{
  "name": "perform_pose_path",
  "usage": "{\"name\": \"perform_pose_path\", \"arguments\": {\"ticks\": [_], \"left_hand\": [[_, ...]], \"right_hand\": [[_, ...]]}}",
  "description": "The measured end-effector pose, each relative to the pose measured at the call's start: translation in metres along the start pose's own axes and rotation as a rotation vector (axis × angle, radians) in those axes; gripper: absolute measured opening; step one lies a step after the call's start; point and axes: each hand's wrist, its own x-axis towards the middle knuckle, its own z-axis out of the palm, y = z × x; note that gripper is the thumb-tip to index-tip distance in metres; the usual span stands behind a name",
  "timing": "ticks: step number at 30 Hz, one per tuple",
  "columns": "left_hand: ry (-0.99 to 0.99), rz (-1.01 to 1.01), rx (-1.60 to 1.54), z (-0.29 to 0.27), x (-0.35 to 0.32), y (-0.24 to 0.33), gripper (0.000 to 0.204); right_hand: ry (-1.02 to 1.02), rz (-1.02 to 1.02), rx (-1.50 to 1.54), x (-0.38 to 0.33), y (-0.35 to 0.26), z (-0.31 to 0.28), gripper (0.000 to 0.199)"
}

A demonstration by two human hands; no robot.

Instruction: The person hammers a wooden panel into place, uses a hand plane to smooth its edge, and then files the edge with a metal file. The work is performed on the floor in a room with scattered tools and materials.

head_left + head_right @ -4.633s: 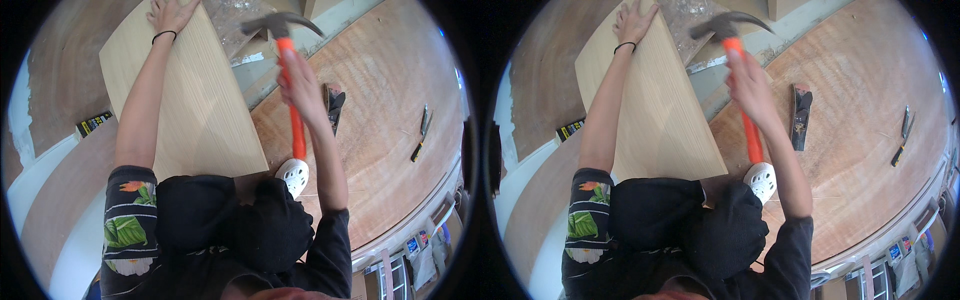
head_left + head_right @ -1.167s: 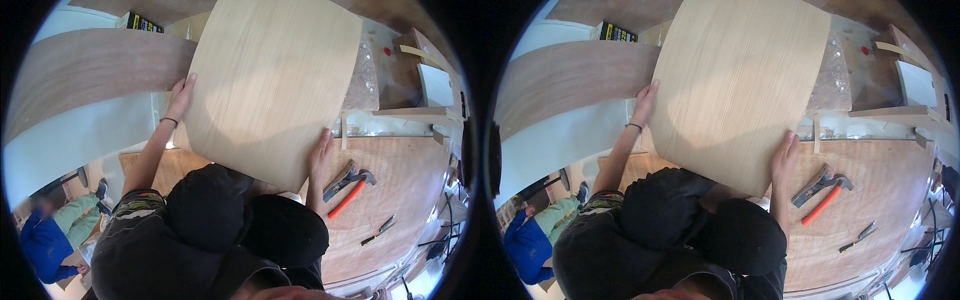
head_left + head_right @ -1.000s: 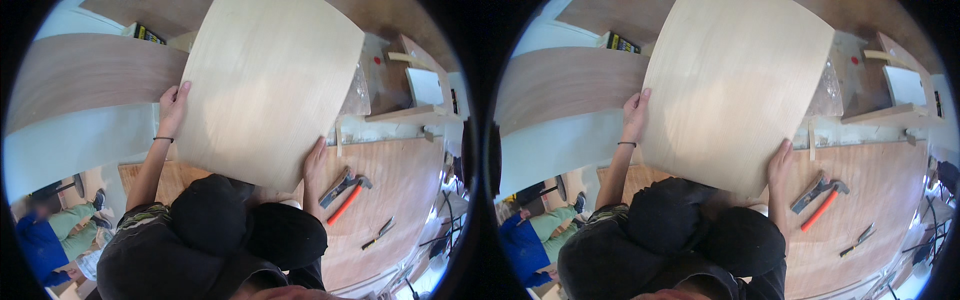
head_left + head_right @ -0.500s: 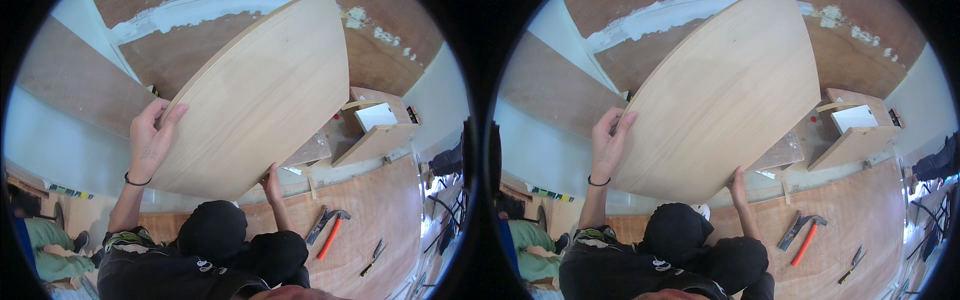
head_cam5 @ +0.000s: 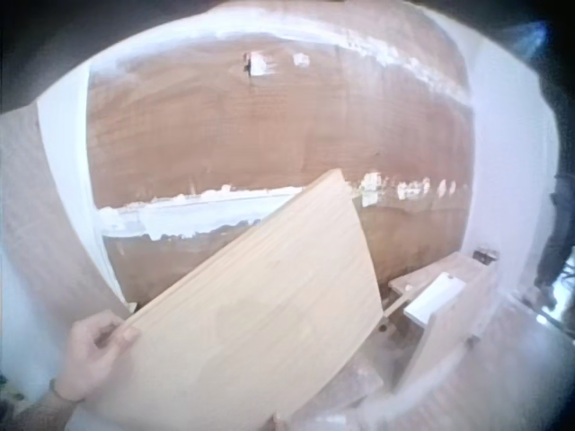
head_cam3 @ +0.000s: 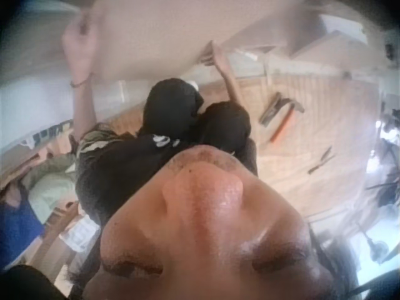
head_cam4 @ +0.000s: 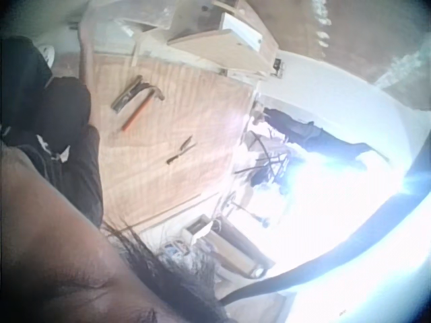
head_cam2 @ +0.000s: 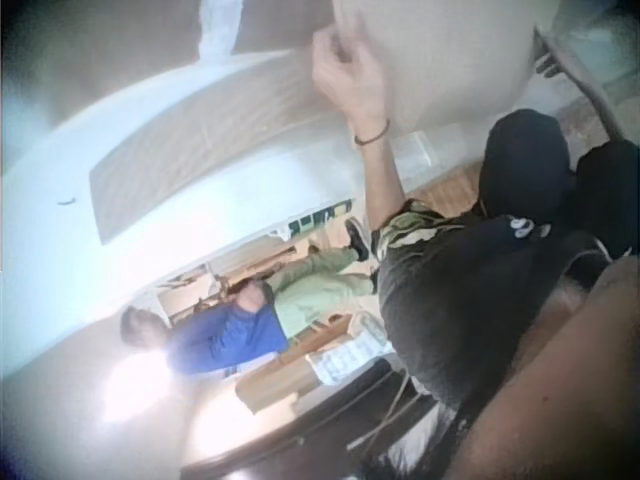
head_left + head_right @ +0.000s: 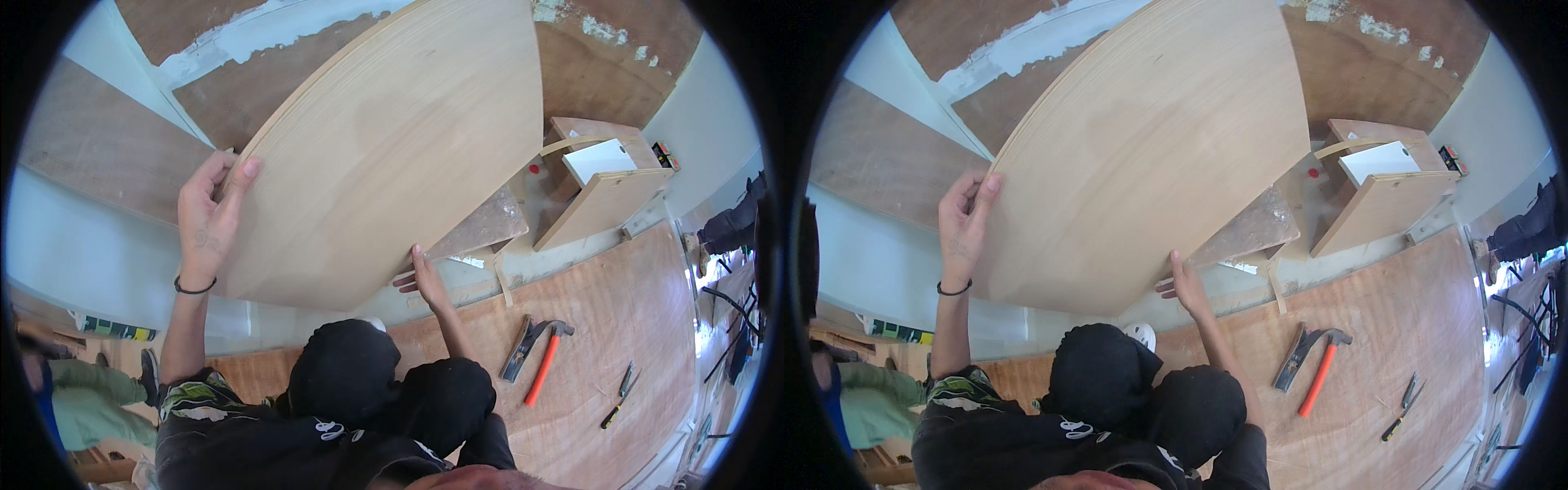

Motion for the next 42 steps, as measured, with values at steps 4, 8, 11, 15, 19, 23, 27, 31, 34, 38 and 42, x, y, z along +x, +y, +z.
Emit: {"name": "perform_pose_path", "arguments": {"ticks": [4,8,11,15,19,23,27,31,34,38,42], "left_hand": [[-0.041,0.072,0.059,-0.006,0.012,0.007,0.039],[-0.115,0.095,0.173,-0.001,0.026,0.006,0.038],[-0.162,0.124,0.253,0.009,0.034,0.002,0.036],[-0.250,0.212,0.223,0.020,0.051,0.001,0.032],[-0.304,0.217,0.337,0.017,0.060,-0.003,0.034],[-0.299,0.316,0.448,0.007,0.065,-0.015,0.039],[-0.178,0.318,0.498,0.002,0.067,-0.025,0.046],[-0.137,0.336,0.669,0.000,0.059,-0.021,0.050],[-0.261,0.322,0.710,-0.001,0.046,-0.009,0.046],[-0.341,0.280,0.758,-0.009,0.021,0.012,0.044],[-0.195,0.328,0.744,-0.008,0.002,0.017,0.048]], "right_hand": [[-0.195,0.062,-0.035,0.020,-0.001,0.004,0.093],[-0.263,0.078,-0.062,0.030,0.000,0.016,0.088],[-0.235,0.014,-0.120,0.009,0.001,0.008,0.075],[-0.120,-0.079,-0.083,-0.057,0.010,-0.053,0.048],[0.330,-0.040,0.013,-0.165,0.055,-0.155,0.039],[1.108,0.111,-0.318,-0.239,0.118,-0.232,0.041],[1.223,0.331,-0.919,-0.251,0.167,-0.267,0.052],[1.135,0.250,-1.020,-0.228,0.197,-0.281,0.054],[1.164,0.246,-0.910,-0.220,0.214,-0.295,0.050],[1.064,0.379,-1.029,-0.216,0.215,-0.318,0.045],[1.246,0.207,-0.825,-0.213,0.141,-0.312,0.046]]}}
